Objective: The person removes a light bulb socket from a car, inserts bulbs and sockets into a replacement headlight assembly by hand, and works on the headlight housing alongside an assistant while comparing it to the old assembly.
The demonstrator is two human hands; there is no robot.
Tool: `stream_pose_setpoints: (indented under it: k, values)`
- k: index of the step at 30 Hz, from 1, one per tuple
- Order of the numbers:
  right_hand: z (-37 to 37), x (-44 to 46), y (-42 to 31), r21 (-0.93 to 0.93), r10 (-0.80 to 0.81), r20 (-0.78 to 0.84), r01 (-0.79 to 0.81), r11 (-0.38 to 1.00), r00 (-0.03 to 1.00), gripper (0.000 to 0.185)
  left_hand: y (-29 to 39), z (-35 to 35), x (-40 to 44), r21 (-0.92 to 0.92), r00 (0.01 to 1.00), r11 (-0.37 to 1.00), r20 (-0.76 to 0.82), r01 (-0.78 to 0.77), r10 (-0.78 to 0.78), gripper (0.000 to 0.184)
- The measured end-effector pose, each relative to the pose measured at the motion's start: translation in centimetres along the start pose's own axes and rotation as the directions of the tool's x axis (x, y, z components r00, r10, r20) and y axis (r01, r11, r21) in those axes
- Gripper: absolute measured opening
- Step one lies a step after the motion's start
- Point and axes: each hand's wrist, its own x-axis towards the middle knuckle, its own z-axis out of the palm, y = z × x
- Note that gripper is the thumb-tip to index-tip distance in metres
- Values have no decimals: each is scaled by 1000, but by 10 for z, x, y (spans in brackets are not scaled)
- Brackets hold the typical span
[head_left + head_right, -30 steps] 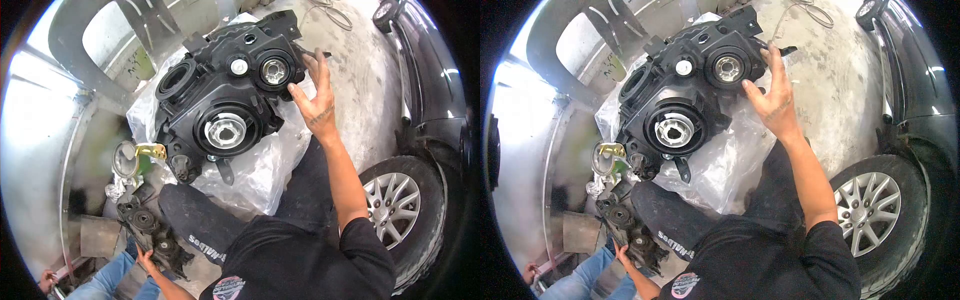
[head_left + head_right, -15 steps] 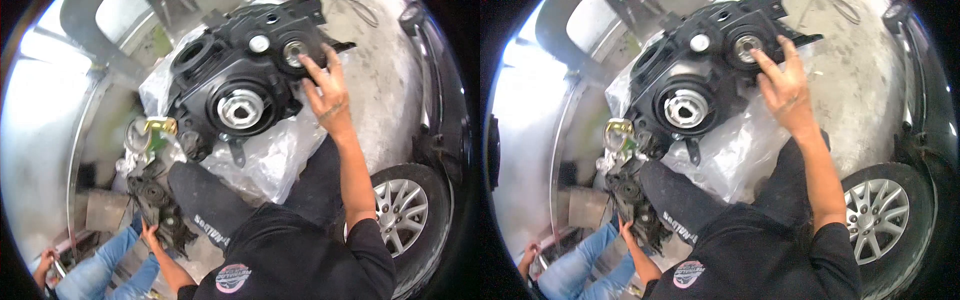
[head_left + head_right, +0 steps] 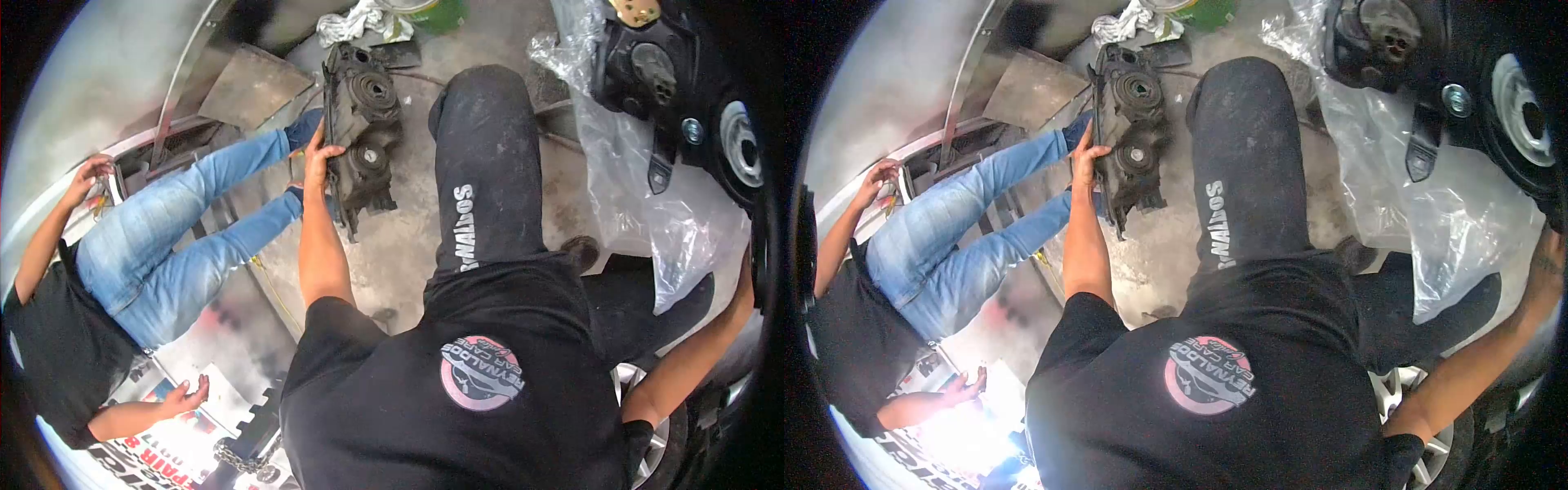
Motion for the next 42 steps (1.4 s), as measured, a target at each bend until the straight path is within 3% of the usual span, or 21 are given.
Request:
stream_pose_setpoints:
  k: [2, 4, 6, 8, 11, 13, 15, 17, 20, 23, 27, 28, 31, 36, 38, 42]
  values:
    - [8, -15, 4, 207, 78, -55, -65, 976, 995, 76, -4, -5, 2, -16, 1000, 1000, 11, 19, -19, 100]
    - [15, -32, 13, -147, 392, 213, -368, 918, 895, 73, -2, -6, 5, -18, 999, 999, 28, 27, -26, 100]
    - [20, -37, 20, -157, 398, 215, -371, 915, 892, 71, -5, -7, 8, -19, 999, 1000, 32, 18, -18, 100]
    - [16, -12, 11, 188, 97, -38, -88, 978, 995, 70, -9, -9, 10, -33, 999, 999, 35, 16, -15, 101]
    - [12, -14, 9, 142, 118, 28, -121, 982, 993, 69, -18, -11, 11, -73, 999, 997, 39, 28, -25, 102]
    - [24, -70, 46, -94, 355, 201, -343, 935, 913, 66, -22, -12, 9, -100, 999, 995, 36, 30, -27, 102]
    - [26, -64, 50, -113, 341, 196, -324, 939, 920, 62, -19, -12, 7, -79, 998, 995, 14, 55, -54, 102]
    - [15, -11, 23, 80, 76, 28, -78, 994, 997, 58, -22, -12, 9, -88, 999, 995, 3, 42, -42, 102]
    - [16, -9, 25, 0, -22, 58, 22, 1000, 998, 57, -25, -11, 11, -111, 1000, 994, 0, 5, -5, 102]
    - [23, -14, 12, 189, 215, 5, -212, 959, 977, 61, -26, -16, 16, -58, 999, 997, 18, 42, -41, 103]
    - [19, -16, 1, 321, 422, 122, -438, 840, 899, 69, -31, -24, 27, 13, 998, 999, 56, 41, -42, 105]
    - [25, -43, 29, -60, 226, 10, -225, 972, 974, 69, -33, -28, 28, -21, 997, 999, 66, 47, -45, 106]
    - [21, -43, 38, -168, 35, 125, -14, 986, 991, 63, -39, -34, 31, -65, 994, 995, 81, 73, -68, 106]
    - [19, -52, 40, -272, 103, 218, -40, 961, 971, 47, -41, -29, 29, -31, 997, 999, 79, 16, -14, 106]
    - [14, -54, 39, -330, 155, 273, -59, 942, 949, 41, -51, -41, 31, -52, 995, 995, 70, 80, -76, 107]
    - [8, -45, 37, -526, 377, 452, -99, 845, 808, 30, -47, -36, 28, -57, 992, 992, 66, 109, -105, 109]
